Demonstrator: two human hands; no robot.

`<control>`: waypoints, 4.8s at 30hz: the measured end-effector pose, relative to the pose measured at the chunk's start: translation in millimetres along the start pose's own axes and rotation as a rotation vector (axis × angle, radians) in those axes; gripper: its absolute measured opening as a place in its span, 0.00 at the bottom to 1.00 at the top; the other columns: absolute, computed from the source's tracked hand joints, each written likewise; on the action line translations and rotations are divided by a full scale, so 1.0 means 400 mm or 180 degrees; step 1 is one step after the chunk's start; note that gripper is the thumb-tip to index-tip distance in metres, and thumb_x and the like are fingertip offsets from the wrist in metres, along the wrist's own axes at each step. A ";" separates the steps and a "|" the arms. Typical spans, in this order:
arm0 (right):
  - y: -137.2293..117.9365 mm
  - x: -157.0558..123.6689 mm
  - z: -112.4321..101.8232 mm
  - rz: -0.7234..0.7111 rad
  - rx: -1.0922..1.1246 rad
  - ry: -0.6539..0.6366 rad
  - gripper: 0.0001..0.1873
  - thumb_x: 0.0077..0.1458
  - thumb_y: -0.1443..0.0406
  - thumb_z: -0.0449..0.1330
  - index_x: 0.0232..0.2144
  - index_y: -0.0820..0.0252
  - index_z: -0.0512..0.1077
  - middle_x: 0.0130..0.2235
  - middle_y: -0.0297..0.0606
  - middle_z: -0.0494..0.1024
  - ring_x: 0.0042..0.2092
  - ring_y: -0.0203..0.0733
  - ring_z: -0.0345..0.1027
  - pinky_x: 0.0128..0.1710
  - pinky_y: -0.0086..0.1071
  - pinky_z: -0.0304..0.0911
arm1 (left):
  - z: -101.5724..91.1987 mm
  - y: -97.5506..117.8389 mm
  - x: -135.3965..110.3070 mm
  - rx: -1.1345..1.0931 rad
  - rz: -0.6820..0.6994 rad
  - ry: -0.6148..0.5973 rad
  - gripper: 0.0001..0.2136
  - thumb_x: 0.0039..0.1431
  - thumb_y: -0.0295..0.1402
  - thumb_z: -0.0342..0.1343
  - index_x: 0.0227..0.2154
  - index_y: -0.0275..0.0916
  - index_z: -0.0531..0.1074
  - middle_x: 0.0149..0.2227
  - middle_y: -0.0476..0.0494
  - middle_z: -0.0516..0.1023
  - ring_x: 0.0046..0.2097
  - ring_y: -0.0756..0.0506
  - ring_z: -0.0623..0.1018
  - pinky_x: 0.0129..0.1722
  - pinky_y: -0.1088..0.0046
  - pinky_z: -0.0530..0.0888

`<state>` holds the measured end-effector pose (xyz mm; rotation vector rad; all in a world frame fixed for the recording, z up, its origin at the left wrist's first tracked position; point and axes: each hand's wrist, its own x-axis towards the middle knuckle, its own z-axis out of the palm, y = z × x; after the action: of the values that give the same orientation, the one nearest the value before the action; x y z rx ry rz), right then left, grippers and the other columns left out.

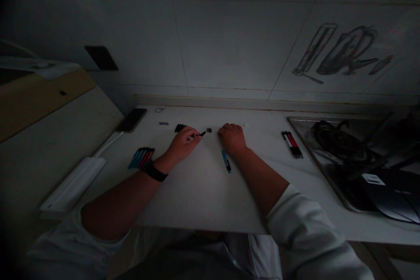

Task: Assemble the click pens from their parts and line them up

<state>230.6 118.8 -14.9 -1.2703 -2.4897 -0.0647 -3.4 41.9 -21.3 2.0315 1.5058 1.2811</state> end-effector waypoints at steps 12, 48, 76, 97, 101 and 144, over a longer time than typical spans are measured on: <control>-0.025 -0.043 -0.017 0.0379 0.2859 0.0466 0.11 0.60 0.54 0.63 0.37 0.55 0.75 0.38 0.39 0.81 0.40 0.43 0.75 0.45 0.39 0.70 | -0.005 0.016 -0.009 0.0047 0.0468 -0.0219 0.03 0.66 0.32 0.60 0.41 0.40 0.77 0.43 0.43 0.76 0.48 0.45 0.77 0.50 0.64 0.76; -0.024 -0.052 -0.106 0.0449 0.2759 0.1156 0.15 0.63 0.52 0.62 0.43 0.53 0.80 0.42 0.41 0.83 0.44 0.44 0.78 0.48 0.40 0.73 | -0.011 0.041 -0.004 -0.0685 0.0315 -0.0138 0.06 0.68 0.35 0.58 0.40 0.40 0.77 0.44 0.41 0.77 0.46 0.46 0.78 0.45 0.67 0.77; 0.128 -0.054 -0.114 0.0779 -0.0248 -0.0985 0.15 0.61 0.67 0.60 0.46 0.50 0.83 0.50 0.43 0.81 0.48 0.49 0.75 0.45 0.35 0.67 | -0.013 0.035 -0.008 0.0136 0.0441 -0.0382 0.05 0.67 0.35 0.60 0.41 0.42 0.79 0.40 0.45 0.82 0.44 0.44 0.80 0.48 0.62 0.76; -0.001 -0.061 -0.135 -0.0530 0.1451 -0.0253 0.07 0.65 0.67 0.58 0.40 0.56 0.77 0.40 0.39 0.82 0.41 0.42 0.74 0.42 0.33 0.63 | -0.015 0.029 -0.005 0.0355 0.0392 -0.0183 0.04 0.64 0.31 0.65 0.40 0.41 0.79 0.40 0.45 0.83 0.43 0.43 0.81 0.47 0.63 0.76; -0.005 -0.065 -0.118 -0.0649 0.1439 -0.0144 0.08 0.66 0.66 0.58 0.41 0.56 0.78 0.42 0.41 0.82 0.42 0.43 0.75 0.44 0.34 0.65 | -0.014 0.026 -0.006 0.0371 0.0494 -0.0211 0.04 0.64 0.32 0.65 0.41 0.41 0.79 0.40 0.45 0.83 0.43 0.44 0.81 0.47 0.63 0.76; -0.008 -0.059 -0.143 0.0105 0.0909 0.0289 0.19 0.71 0.54 0.51 0.42 0.58 0.78 0.44 0.47 0.80 0.47 0.48 0.73 0.50 0.40 0.65 | -0.014 0.011 -0.002 0.0048 0.0201 -0.0079 0.04 0.62 0.31 0.65 0.40 0.41 0.79 0.40 0.45 0.83 0.43 0.44 0.81 0.47 0.64 0.78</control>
<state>257.2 87.5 31.7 -1.1605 -2.3007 0.2280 -5.3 37.9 -15.7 2.1126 1.4555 1.2667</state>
